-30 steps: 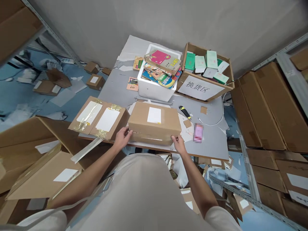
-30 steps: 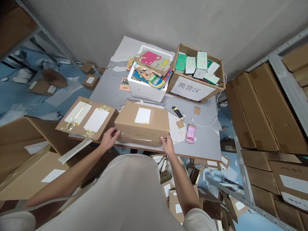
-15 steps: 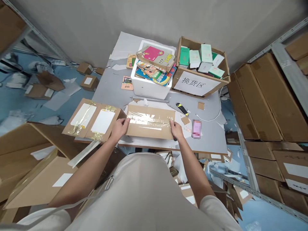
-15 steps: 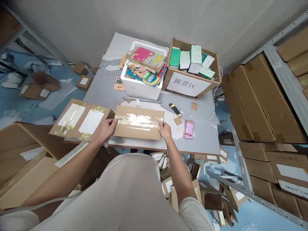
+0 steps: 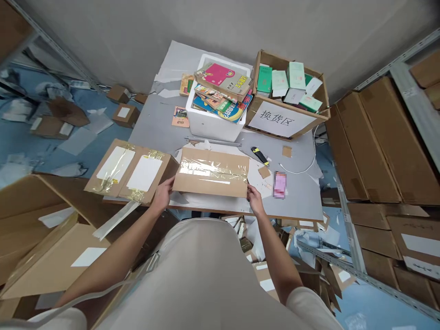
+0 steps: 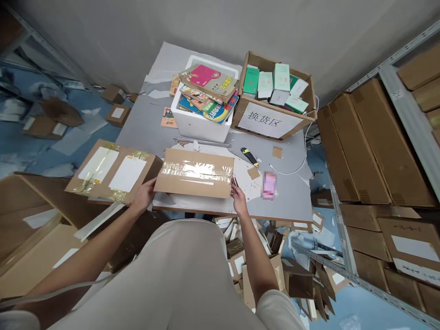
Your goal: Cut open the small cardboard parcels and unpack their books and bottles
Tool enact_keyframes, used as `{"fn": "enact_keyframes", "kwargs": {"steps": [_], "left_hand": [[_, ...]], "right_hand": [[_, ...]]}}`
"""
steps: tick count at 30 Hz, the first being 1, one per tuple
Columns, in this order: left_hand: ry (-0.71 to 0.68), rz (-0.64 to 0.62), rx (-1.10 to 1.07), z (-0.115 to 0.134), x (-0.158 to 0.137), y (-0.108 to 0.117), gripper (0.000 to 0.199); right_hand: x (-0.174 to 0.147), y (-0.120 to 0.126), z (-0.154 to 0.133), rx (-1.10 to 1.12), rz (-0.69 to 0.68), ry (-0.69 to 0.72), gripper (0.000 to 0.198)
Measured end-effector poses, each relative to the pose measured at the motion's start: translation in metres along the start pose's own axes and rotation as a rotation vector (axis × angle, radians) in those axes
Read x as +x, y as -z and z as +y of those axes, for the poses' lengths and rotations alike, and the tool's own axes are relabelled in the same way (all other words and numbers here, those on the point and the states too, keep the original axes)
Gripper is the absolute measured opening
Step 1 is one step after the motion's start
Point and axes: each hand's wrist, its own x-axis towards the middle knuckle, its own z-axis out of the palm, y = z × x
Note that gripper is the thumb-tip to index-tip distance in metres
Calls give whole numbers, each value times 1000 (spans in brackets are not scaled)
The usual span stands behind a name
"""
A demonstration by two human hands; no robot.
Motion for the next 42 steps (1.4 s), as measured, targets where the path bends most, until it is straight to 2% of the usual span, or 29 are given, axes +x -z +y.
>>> {"fn": "enact_keyframes", "kwargs": {"steps": [2, 5, 7, 9, 13, 17, 20, 24, 29, 33, 39, 42], "left_hand": [[77, -8, -87, -15, -6, -4, 59], [133, -15, -91, -36, -8, -16, 60], [137, -31, -72, -45, -5, -23, 62], [136, -36, -67, -47, -1, -27, 65], [74, -30, -32, -28, 0, -18, 64], [-48, 54, 238, 11, 4, -5, 56], [28, 112, 426, 34, 18, -5, 56], [79, 82, 524, 44, 38, -14, 59], [106, 47, 515, 36, 51, -16, 62], [119, 45, 426, 26, 50, -12, 63], [88, 126, 102, -7, 8, -6, 56], [107, 82, 41, -31, -16, -8, 53]], "right_hand": [[-5, 0, 10, 33, -34, -22, 59], [-7, -8, 18, 0, -105, -52, 74], [-6, -18, 18, -25, -122, -51, 72], [-3, -25, 15, -49, -107, -17, 60], [-1, -23, -4, -125, -63, 58, 44], [2, -9, -37, -407, -3, 148, 42], [12, -10, -57, -655, 55, 111, 54], [28, -22, -64, -754, 58, 35, 61], [39, -27, -60, -711, 70, 6, 63], [36, -20, -53, -575, 59, 17, 61], [4, -12, -11, -231, 53, -16, 49], [-14, -12, 12, -197, -41, -5, 57]]}}
